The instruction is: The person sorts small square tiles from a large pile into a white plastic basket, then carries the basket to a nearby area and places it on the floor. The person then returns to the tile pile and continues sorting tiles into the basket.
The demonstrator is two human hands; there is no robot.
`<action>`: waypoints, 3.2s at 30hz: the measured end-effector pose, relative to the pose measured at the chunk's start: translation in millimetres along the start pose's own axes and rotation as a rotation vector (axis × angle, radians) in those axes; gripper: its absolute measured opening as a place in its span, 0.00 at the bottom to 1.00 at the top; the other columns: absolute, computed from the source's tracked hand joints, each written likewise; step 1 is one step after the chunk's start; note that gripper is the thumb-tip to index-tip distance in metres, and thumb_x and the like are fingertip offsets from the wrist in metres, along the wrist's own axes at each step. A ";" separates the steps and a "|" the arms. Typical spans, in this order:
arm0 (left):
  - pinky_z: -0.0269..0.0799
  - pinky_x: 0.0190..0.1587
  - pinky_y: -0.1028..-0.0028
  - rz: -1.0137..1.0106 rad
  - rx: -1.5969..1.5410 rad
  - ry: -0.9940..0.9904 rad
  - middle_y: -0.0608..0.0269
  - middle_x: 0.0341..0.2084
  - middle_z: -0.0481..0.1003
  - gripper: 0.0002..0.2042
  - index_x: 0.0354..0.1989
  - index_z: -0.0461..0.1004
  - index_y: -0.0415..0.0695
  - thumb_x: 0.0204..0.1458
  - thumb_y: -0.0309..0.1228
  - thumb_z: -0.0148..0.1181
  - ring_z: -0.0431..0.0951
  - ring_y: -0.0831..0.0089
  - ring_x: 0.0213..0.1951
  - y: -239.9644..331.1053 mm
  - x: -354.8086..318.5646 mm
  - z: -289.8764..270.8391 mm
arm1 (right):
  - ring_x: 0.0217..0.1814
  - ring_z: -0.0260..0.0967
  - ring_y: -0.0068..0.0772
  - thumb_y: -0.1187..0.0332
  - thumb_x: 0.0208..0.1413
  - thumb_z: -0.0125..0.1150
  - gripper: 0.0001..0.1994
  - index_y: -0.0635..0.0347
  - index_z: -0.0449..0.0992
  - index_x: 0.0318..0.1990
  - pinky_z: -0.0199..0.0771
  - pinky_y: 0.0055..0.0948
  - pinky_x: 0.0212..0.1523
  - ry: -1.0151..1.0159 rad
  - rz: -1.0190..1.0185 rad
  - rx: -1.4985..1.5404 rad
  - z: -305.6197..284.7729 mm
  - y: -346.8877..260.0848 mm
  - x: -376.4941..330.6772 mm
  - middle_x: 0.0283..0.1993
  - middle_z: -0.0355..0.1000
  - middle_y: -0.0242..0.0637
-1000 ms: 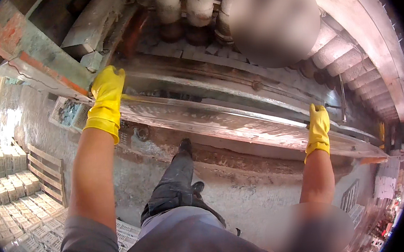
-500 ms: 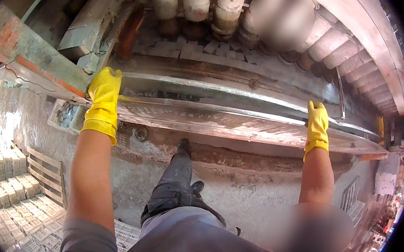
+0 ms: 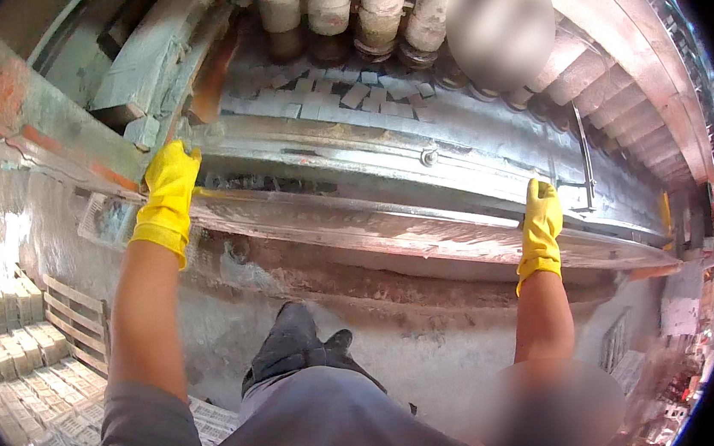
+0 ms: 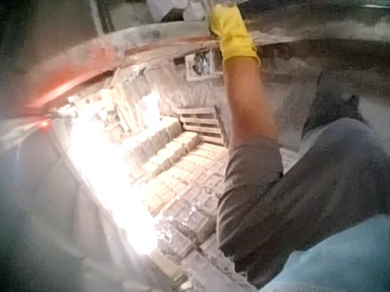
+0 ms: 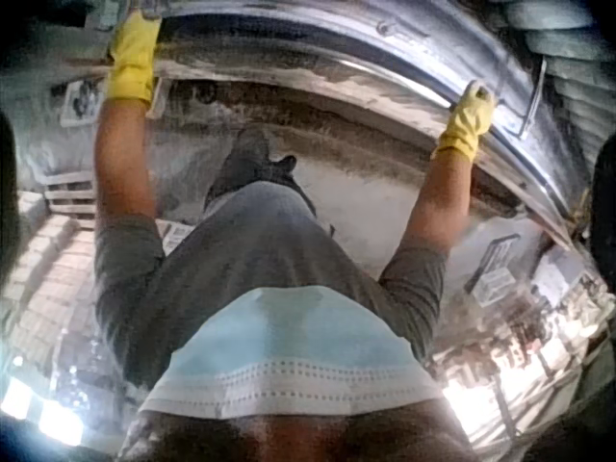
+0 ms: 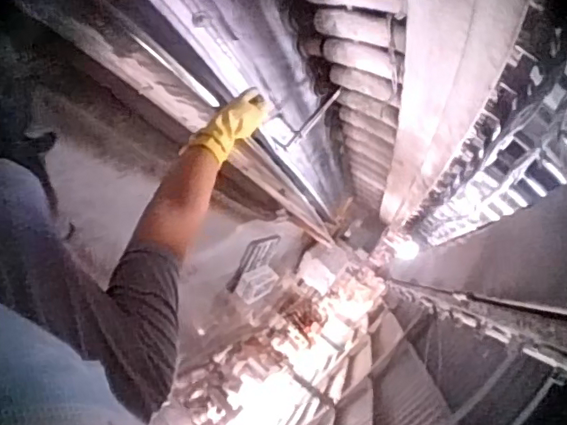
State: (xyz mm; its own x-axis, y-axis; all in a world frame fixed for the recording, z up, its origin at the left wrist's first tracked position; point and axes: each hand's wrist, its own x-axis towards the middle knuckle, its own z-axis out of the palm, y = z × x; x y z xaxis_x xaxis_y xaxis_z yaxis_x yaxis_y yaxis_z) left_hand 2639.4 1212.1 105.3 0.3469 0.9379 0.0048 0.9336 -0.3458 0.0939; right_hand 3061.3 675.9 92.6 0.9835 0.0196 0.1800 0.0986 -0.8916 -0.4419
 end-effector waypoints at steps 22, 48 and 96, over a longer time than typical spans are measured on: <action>0.69 0.68 0.53 0.413 0.102 -0.266 0.45 0.64 0.75 0.33 0.64 0.77 0.43 0.59 0.57 0.65 0.74 0.46 0.66 185.8 127.8 155.8 | 0.57 0.82 0.41 0.47 0.69 0.61 0.23 0.56 0.84 0.56 0.78 0.36 0.58 0.080 0.060 0.111 19.4 25.8 11.2 0.54 0.84 0.40; 0.86 0.39 0.63 0.290 -0.259 -0.474 0.47 0.48 0.85 0.18 0.49 0.82 0.34 0.73 0.34 0.46 0.88 0.54 0.40 169.3 195.6 221.8 | 0.55 0.82 0.41 0.46 0.67 0.63 0.23 0.54 0.85 0.55 0.77 0.37 0.58 0.101 0.069 0.124 20.0 27.2 13.3 0.52 0.85 0.39; 0.79 0.35 0.72 0.184 -0.802 -0.899 0.55 0.41 0.82 0.13 0.56 0.76 0.39 0.71 0.33 0.55 0.84 0.69 0.33 80.0 54.9 29.4 | 0.60 0.80 0.47 0.43 0.66 0.61 0.26 0.53 0.83 0.58 0.76 0.42 0.61 0.064 0.033 -0.033 3.8 -12.6 28.9 0.56 0.83 0.43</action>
State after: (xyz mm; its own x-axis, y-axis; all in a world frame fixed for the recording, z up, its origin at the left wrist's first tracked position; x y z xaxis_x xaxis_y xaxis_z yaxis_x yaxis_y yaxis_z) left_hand 2735.7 1235.1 83.7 0.7033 0.4130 -0.5787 0.6543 -0.0575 0.7541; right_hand 3089.0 689.4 100.0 0.9742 -0.0384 0.2222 0.0601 -0.9056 -0.4198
